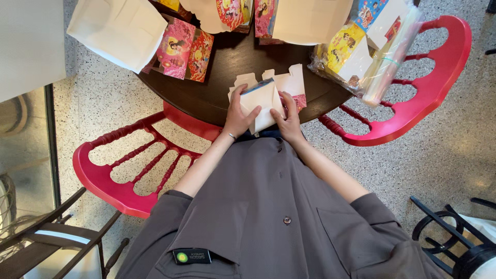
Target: The person folds flat paper sheets into small rectangular boxes at a round table. They repeatedly pick up a sheet, fold the sides and bottom, and place the finished box on the table among other completed boxes.
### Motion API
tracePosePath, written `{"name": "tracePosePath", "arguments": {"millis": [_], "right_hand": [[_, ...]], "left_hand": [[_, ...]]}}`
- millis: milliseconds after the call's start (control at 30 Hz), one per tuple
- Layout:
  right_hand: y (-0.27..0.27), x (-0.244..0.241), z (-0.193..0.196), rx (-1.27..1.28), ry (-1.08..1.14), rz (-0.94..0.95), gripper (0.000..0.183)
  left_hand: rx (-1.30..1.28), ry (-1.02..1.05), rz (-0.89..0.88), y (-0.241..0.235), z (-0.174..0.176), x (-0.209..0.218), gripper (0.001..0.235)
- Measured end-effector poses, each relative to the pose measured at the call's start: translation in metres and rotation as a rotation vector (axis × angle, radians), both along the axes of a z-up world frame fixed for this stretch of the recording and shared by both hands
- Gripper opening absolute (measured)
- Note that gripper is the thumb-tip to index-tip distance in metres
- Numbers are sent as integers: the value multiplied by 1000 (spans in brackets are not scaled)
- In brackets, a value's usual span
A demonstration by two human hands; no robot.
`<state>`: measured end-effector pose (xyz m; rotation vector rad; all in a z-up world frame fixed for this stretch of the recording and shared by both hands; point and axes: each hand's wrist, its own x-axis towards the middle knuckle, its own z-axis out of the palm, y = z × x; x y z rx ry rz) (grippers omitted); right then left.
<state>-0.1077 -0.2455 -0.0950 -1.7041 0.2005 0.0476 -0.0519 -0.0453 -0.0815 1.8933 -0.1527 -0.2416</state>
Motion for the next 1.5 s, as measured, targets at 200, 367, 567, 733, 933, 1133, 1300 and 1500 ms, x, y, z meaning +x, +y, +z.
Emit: {"name": "tracePosePath", "arguments": {"millis": [200,367,567,733,933,1133,1300,1500], "right_hand": [[12,16,9,-114,-12,-166,48],[-2,35,56,-218,-31,-180,44],[-7,51,73,-141,-17,224,46],[0,16,48,135,72,48,51],[3,4,33,298,162,144,59],[-2,8,35,-17,47,184,60],[1,17,41,53,107,95,61],[-9,42,72,190,126,174,76]], "left_hand": [[35,3,11,-2,22,0,66],[-95,586,-19,15,30,20,63],[232,489,-239,14,37,37,89],[15,887,-233,23,37,13,84],[129,501,-173,24,1,-1,78],[198,446,-161,17,20,-7,63],[171,332,-88,8,37,-5,49],[-241,278,197,-7,10,11,40]]}}
